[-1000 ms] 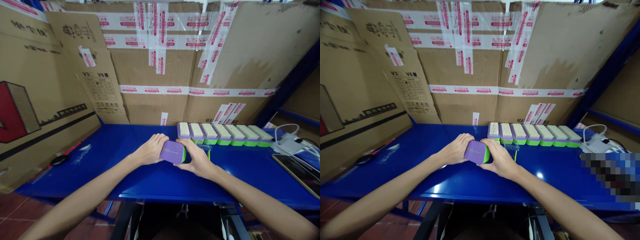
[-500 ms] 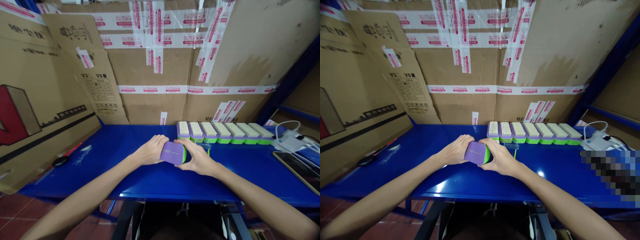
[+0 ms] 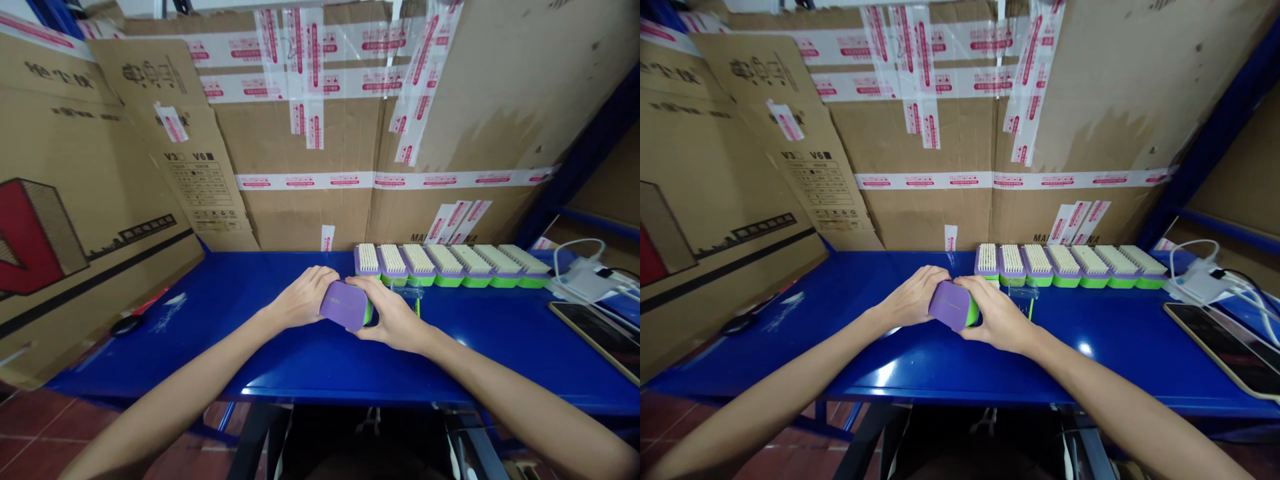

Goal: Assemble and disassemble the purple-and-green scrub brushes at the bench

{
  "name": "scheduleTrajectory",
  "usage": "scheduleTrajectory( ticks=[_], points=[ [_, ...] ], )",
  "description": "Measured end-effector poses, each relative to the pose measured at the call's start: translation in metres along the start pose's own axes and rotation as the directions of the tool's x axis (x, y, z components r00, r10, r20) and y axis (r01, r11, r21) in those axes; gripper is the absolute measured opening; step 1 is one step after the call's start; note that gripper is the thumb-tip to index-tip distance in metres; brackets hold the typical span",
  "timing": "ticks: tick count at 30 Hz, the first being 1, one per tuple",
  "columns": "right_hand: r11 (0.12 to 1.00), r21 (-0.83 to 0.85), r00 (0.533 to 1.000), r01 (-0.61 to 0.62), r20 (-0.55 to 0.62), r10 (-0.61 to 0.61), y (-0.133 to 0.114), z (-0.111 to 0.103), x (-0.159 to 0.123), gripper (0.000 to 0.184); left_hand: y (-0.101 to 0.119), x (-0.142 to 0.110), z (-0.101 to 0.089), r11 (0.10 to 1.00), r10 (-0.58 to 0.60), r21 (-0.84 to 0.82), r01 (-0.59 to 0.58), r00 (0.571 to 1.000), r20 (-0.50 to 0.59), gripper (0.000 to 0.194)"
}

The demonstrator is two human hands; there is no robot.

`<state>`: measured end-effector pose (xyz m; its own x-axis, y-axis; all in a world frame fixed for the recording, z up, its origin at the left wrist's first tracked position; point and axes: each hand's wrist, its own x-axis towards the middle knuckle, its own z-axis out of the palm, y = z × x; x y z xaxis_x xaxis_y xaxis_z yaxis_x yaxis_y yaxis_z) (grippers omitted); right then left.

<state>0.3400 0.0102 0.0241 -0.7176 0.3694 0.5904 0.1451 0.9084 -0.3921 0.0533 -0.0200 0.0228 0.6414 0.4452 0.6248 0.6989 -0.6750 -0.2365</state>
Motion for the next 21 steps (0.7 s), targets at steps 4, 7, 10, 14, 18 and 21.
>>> scheduleTrajectory(
  ticks=[4,7,10,14,18,21],
  points=[
    [0.995,-0.084,0.998,0.053,-0.034,-0.056,0.000,0.001,0.001,0.090,0.000,0.000,-0.002,0.999,-0.035,-0.006,0.035,0.999,-0.026,0.053],
    [0.989,-0.125,0.996,0.082,-0.034,-0.087,0.002,0.000,0.001,0.089,0.002,-0.001,-0.002,0.999,-0.044,-0.018,0.043,0.999,-0.026,0.055],
    [0.983,-0.158,0.993,0.094,-0.063,-0.105,0.003,0.000,0.001,0.088,0.006,-0.001,-0.003,0.995,-0.089,-0.037,0.088,0.996,-0.020,0.057],
    [0.982,-0.172,0.991,0.074,-0.095,-0.092,0.003,0.000,0.001,0.084,0.010,0.000,-0.006,0.988,-0.155,-0.026,0.155,0.988,-0.003,0.062],
    [0.989,-0.148,0.994,0.032,-0.100,-0.047,0.002,0.000,0.001,0.080,0.016,0.001,-0.009,0.982,-0.186,0.034,0.186,0.982,0.016,0.069],
    [0.991,-0.135,0.995,-0.002,-0.101,-0.012,0.000,0.001,0.001,0.079,0.020,0.001,-0.013,0.977,-0.182,0.117,0.177,0.983,0.034,0.072]
  ],
)
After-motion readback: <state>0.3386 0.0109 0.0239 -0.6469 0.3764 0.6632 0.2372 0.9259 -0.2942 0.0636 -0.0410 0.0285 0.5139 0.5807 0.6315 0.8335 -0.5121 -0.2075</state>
